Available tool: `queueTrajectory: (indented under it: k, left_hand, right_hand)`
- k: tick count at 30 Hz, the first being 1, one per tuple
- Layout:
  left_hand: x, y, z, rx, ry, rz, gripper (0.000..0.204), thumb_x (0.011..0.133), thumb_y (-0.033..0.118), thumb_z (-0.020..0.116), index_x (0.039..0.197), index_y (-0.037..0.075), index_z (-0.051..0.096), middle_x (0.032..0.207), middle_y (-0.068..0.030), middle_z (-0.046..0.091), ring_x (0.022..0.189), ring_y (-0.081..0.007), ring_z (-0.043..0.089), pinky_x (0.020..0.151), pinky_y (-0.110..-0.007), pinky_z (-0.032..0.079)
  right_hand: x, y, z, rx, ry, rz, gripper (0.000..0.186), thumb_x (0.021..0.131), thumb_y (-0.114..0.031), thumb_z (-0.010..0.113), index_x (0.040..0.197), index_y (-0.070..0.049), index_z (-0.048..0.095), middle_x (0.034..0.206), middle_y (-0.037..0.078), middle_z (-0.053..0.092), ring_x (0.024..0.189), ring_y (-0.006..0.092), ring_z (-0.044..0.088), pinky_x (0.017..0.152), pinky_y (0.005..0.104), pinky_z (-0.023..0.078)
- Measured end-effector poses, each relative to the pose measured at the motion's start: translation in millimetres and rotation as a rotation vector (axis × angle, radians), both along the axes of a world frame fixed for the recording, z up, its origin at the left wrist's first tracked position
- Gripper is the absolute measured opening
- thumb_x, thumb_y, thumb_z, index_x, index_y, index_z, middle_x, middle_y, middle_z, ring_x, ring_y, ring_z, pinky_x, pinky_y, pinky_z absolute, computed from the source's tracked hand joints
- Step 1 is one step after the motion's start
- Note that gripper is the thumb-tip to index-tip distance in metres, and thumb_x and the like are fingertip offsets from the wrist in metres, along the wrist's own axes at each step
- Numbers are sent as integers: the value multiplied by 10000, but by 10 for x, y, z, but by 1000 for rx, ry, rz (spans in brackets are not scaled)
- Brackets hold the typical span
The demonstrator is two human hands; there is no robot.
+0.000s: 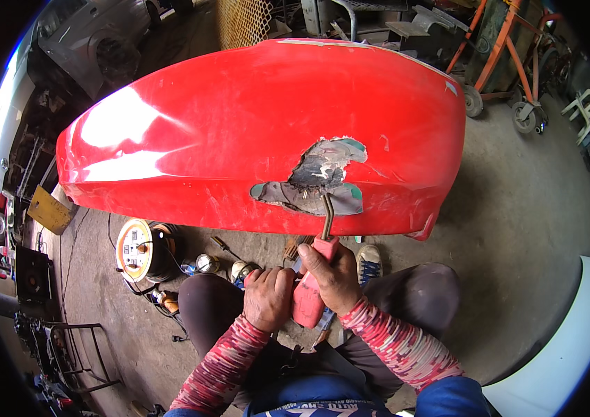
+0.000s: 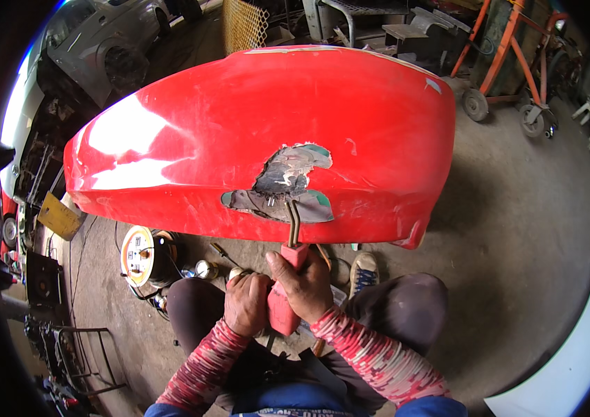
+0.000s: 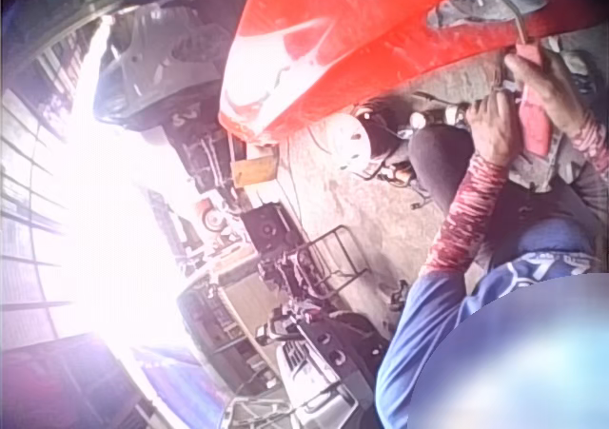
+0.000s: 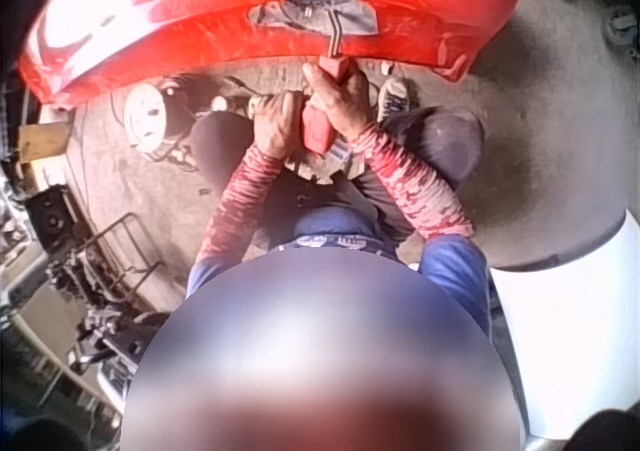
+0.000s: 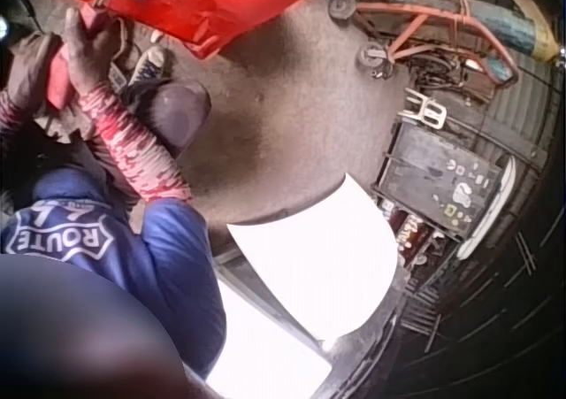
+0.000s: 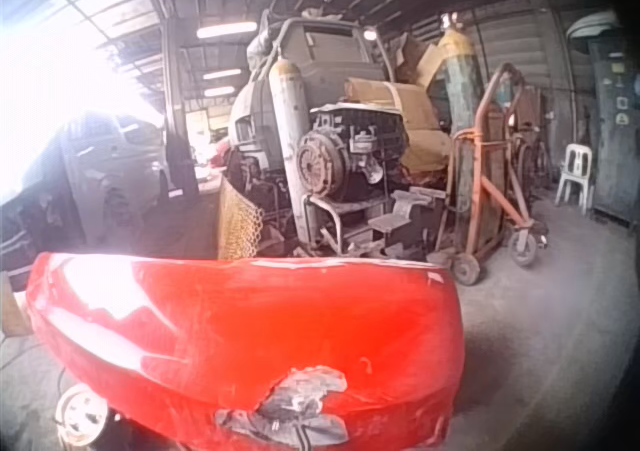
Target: The person is repairing a damaged red car bumper using a heat gun and a metal tool. They repeatedly apply heat to the damaged area and use the tool to manipulate the material, attempting to restore the bumper's shape.
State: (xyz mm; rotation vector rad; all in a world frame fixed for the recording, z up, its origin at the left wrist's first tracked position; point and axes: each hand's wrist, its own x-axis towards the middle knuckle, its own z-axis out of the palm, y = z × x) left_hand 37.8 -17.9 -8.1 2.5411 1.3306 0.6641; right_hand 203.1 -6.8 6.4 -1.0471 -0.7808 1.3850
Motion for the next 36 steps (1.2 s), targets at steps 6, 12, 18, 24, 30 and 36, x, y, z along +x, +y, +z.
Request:
queueTrajectory:
  k: [6, 12, 18, 24, 30, 36]
  left_hand:
    - [-9, 11, 2, 3, 16, -2, 188, 808, 122, 618, 973, 59, 555, 813, -106, 581, 777, -308, 626, 725, -440, 445]
    - [-9, 9, 5, 8, 15, 5, 194, 805, 131, 620, 975, 61, 555, 813, -105, 585, 772, -306, 627, 723, -439, 444]
    - [-14, 16, 2, 24, 11, 2, 196, 803, 132, 618, 976, 63, 558, 806, -100, 586, 763, -301, 627, 716, -433, 440]
    - [-10, 12, 11, 24, 24, 7, 188, 806, 135, 613, 971, 64, 560, 799, -96, 581, 756, -298, 624, 711, -432, 436]
    - [-1, 14, 10, 8, 26, 12, 181, 812, 138, 605, 972, 67, 557, 796, -94, 570, 763, -296, 619, 717, -435, 434]
    - [5, 16, 9, -5, 47, 22, 185, 819, 148, 597, 981, 69, 557, 822, -99, 572, 782, -297, 619, 729, -438, 432]
  right_hand:
    - [0, 1, -13, -8, 15, 4, 238, 942, -220, 746, 858, -70, 581, 713, -19, 579, 589, 69, 549, 538, 270, 441]
    - [-5, 5, -30, -11, 5, 8, 239, 942, -236, 746, 857, -68, 598, 712, -16, 588, 600, 69, 555, 547, 269, 446]
    - [9, 1, -25, -21, 16, 27, 254, 944, -260, 744, 841, -62, 624, 710, -6, 617, 606, 73, 568, 561, 270, 458]
    - [5, 0, -32, -14, 16, 19, 246, 942, -250, 746, 841, -62, 624, 708, -10, 614, 606, 74, 567, 562, 272, 457]
    - [5, 6, -55, -8, -1, 16, 243, 942, -242, 747, 841, -68, 610, 707, -17, 598, 604, 69, 557, 559, 270, 451]
    - [7, 4, -54, -22, 25, 31, 239, 945, -242, 746, 856, -78, 597, 719, -24, 590, 609, 61, 548, 557, 263, 445]
